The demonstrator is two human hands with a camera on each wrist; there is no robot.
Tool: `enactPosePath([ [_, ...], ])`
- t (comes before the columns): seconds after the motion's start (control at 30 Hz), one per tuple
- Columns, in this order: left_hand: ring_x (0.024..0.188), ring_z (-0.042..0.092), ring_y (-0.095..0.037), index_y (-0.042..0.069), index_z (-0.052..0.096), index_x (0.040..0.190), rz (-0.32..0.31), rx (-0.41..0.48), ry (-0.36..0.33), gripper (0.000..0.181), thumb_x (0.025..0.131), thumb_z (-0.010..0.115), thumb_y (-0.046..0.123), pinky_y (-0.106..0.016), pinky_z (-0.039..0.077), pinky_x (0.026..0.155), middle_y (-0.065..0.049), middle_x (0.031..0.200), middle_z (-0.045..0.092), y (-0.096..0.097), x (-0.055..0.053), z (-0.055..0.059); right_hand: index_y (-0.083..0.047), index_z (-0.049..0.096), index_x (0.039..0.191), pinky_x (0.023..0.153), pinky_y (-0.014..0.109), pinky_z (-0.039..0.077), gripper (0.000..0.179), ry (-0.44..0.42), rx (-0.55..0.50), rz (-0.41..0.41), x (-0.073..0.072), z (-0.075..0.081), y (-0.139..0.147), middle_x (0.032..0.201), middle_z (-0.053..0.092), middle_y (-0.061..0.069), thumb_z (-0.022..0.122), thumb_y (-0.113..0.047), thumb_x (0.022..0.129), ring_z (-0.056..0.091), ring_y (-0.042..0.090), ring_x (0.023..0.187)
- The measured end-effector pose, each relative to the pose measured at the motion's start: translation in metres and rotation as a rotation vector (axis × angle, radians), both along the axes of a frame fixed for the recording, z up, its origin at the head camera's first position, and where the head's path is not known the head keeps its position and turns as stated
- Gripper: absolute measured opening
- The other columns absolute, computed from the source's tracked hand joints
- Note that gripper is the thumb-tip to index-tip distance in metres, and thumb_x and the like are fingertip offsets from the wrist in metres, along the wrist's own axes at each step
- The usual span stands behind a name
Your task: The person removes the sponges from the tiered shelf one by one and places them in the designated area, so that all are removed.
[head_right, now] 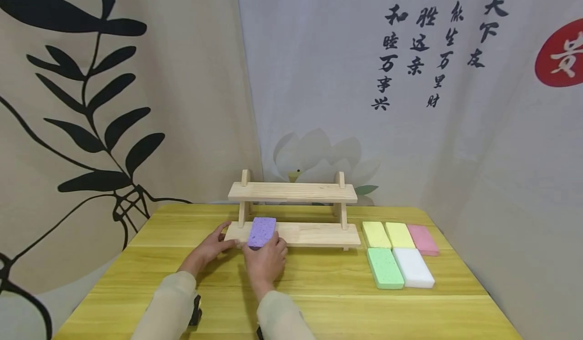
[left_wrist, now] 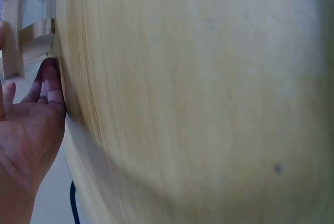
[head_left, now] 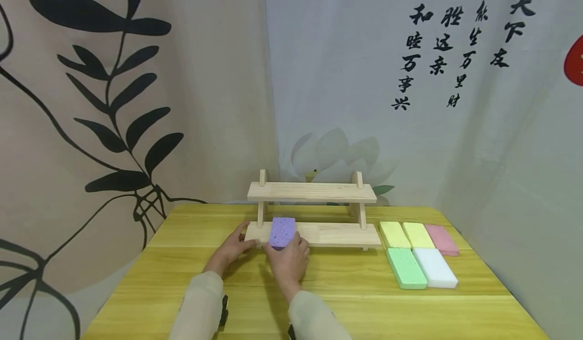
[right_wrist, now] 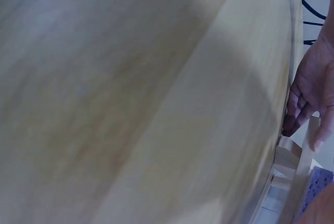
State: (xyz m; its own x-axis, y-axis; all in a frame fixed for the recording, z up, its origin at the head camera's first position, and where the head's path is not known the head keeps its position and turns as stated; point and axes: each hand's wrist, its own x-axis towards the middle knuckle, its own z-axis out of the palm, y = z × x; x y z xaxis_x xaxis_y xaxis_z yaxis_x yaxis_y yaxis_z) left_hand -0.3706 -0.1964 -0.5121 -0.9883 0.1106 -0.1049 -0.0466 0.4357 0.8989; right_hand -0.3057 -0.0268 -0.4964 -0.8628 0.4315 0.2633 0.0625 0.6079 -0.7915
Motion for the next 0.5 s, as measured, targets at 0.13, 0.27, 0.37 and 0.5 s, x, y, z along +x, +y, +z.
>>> enactPosePath([
  [0.13, 0.110, 0.057, -0.032, 0.015, 0.021, 0.159, 0.005, -0.004, -0.003, 0.086, 0.092, 0.071, 0.035, -0.052, 0.044, 0.095, -0.027, 0.133, 0.052, 0.0015, 0.0007, 0.0009, 0.002, 0.053, 0.131, 0.087, 0.051, 0.046, 0.086, 0.013, 0.019, -0.006, -0.0020, -0.0006, -0.0004, 0.115, 0.053, 0.020, 0.088, -0.042, 0.067, 0.050, 0.033, 0.105],
  [0.27, 0.111, 0.056, -0.034, 0.014, 0.020, 0.158, -0.003, -0.006, 0.005, 0.086, 0.092, 0.071, 0.034, -0.055, 0.044, 0.095, -0.028, 0.132, 0.052, 0.0018, 0.0009, 0.0012, 0.003, 0.055, 0.127, 0.086, 0.051, 0.047, 0.080, 0.015, 0.023, -0.011, -0.0033, -0.0018, 0.0007, 0.113, 0.052, 0.020, 0.088, -0.039, 0.068, 0.050, 0.033, 0.103],
  [0.37, 0.110, 0.057, -0.034, 0.013, 0.020, 0.158, -0.007, -0.002, 0.010, 0.086, 0.092, 0.072, 0.034, -0.055, 0.044, 0.095, -0.029, 0.132, 0.052, 0.0017, 0.0008, 0.0010, 0.003, 0.056, 0.125, 0.084, 0.050, 0.048, 0.078, 0.009, 0.011, -0.004, -0.0039, -0.0027, 0.0020, 0.111, 0.053, 0.019, 0.088, -0.040, 0.068, 0.050, 0.032, 0.102],
  [0.5, 0.109, 0.057, -0.032, 0.013, 0.020, 0.158, -0.004, 0.005, 0.011, 0.086, 0.092, 0.072, 0.033, -0.053, 0.044, 0.095, -0.027, 0.131, 0.053, 0.0012, 0.0009, 0.0009, 0.004, 0.058, 0.122, 0.082, 0.050, 0.049, 0.076, 0.013, -0.008, 0.013, -0.0039, -0.0018, 0.0043, 0.110, 0.054, 0.019, 0.088, -0.040, 0.068, 0.051, 0.032, 0.100],
])
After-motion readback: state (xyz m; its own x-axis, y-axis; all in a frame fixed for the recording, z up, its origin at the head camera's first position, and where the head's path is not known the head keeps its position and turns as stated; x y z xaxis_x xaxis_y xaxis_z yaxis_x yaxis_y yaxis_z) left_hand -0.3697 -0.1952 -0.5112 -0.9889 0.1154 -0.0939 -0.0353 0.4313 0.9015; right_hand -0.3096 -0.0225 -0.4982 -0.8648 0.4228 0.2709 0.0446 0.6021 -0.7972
